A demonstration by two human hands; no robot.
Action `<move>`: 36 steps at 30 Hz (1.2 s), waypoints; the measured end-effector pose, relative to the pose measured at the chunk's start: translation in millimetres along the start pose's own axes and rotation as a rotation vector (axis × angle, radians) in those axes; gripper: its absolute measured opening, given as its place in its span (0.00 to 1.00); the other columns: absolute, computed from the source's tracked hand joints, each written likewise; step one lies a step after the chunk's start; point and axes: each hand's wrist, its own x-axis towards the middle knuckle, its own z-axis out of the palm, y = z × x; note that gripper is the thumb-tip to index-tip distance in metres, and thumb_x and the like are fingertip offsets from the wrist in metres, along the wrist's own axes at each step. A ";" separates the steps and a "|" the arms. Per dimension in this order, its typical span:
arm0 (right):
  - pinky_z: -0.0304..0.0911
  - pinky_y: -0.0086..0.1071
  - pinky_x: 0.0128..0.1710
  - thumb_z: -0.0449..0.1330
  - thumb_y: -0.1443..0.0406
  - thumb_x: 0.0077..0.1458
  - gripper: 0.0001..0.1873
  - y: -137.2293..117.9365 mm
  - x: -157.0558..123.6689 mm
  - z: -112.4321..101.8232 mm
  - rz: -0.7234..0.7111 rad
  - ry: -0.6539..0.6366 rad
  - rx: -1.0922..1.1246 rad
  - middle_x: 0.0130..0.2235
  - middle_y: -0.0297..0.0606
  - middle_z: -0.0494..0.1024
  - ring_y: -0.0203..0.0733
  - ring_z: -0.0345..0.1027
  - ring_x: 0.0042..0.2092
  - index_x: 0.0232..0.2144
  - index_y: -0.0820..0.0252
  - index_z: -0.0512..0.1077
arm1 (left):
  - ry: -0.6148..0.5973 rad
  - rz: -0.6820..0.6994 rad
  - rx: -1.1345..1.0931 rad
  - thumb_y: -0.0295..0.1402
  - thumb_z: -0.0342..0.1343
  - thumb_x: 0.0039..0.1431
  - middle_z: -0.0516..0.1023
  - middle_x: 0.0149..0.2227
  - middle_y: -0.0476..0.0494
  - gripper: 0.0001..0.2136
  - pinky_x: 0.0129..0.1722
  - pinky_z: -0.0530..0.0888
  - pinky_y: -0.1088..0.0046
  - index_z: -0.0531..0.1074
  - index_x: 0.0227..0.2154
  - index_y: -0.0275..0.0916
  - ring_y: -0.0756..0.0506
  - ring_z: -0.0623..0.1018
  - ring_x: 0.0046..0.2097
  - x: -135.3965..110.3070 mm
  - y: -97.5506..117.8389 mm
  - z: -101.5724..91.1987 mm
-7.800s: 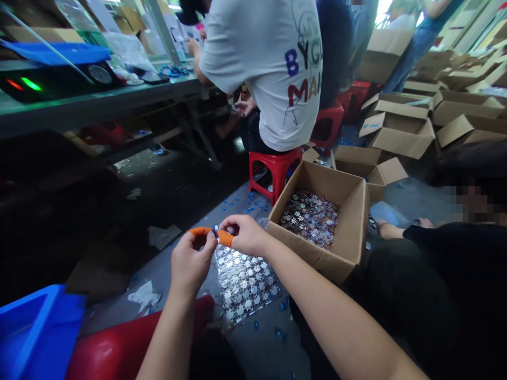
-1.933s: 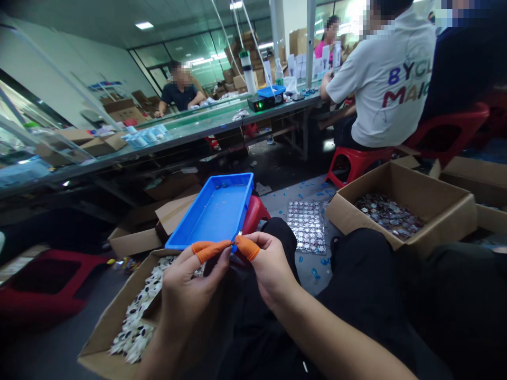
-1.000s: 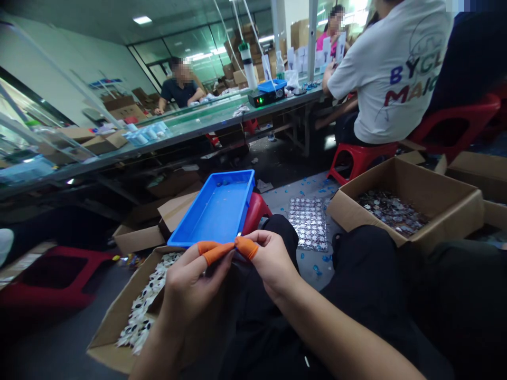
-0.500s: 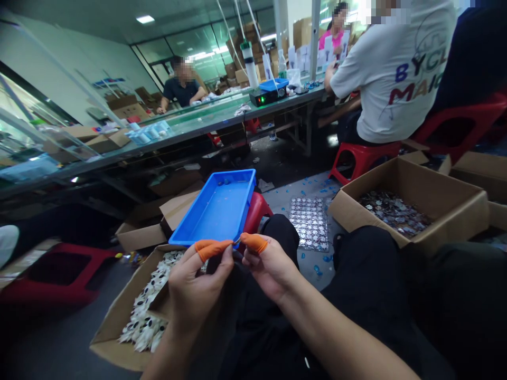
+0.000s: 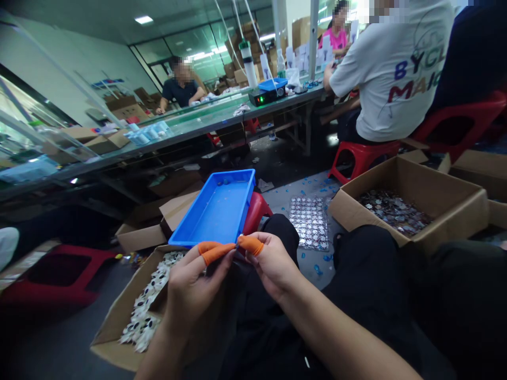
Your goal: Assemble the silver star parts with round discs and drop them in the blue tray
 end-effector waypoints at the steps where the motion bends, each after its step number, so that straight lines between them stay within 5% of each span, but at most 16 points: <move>1: 0.51 0.25 0.27 0.74 0.62 0.40 0.16 -0.2 -0.1 0.2 0.006 0.002 0.000 0.18 0.26 0.63 0.28 0.50 0.23 0.18 0.63 0.71 | -0.007 0.018 0.005 0.22 0.63 0.58 0.78 0.39 0.45 0.11 0.41 0.75 0.76 0.78 0.43 0.38 0.50 0.78 0.39 -0.5 -1.4 -0.2; 13: 0.49 0.25 0.26 0.74 0.62 0.40 0.16 -1.2 -0.7 3.1 0.044 -0.010 0.028 0.18 0.27 0.64 0.27 0.50 0.23 0.19 0.64 0.71 | 0.065 0.037 0.037 0.21 0.64 0.56 0.77 0.38 0.47 0.12 0.39 0.75 0.77 0.78 0.42 0.38 0.51 0.77 0.37 -1.9 -0.7 4.0; 19: 0.53 0.26 0.29 0.73 0.62 0.41 0.14 0.2 -0.5 1.2 0.104 -0.029 0.104 0.17 0.25 0.61 0.28 0.47 0.23 0.20 0.63 0.72 | 0.082 -0.078 -0.004 0.22 0.64 0.56 0.77 0.36 0.49 0.11 0.37 0.74 0.77 0.79 0.41 0.40 0.52 0.76 0.35 -3.7 1.2 7.9; 30: 0.52 0.25 0.27 0.71 0.68 0.47 0.10 -0.4 -1.3 -2.3 0.214 -0.074 0.322 0.21 0.24 0.58 0.27 0.42 0.23 0.24 0.64 0.72 | 0.255 -0.084 0.085 0.23 0.63 0.56 0.77 0.36 0.47 0.08 0.37 0.74 0.75 0.77 0.38 0.39 0.50 0.77 0.35 -3.9 5.4 8.9; 32: 0.52 0.25 0.28 0.70 0.69 0.49 0.09 -2.5 -2.3 -3.7 0.242 -0.115 0.413 0.22 0.24 0.55 0.28 0.41 0.23 0.24 0.64 0.71 | 0.209 -0.167 0.037 0.25 0.62 0.58 0.77 0.36 0.48 0.06 0.37 0.74 0.75 0.77 0.37 0.39 0.50 0.76 0.35 -5.9 3.9 5.2; 36: 0.55 0.26 0.30 0.67 0.70 0.52 0.05 -3.8 -5.5 -7.5 0.219 -0.178 0.530 0.25 0.26 0.56 0.29 0.42 0.25 0.30 0.63 0.73 | -0.202 -0.364 -0.086 0.29 0.59 0.61 0.77 0.35 0.46 0.02 0.38 0.74 0.73 0.77 0.35 0.39 0.48 0.77 0.36 -15.1 -4.8 0.0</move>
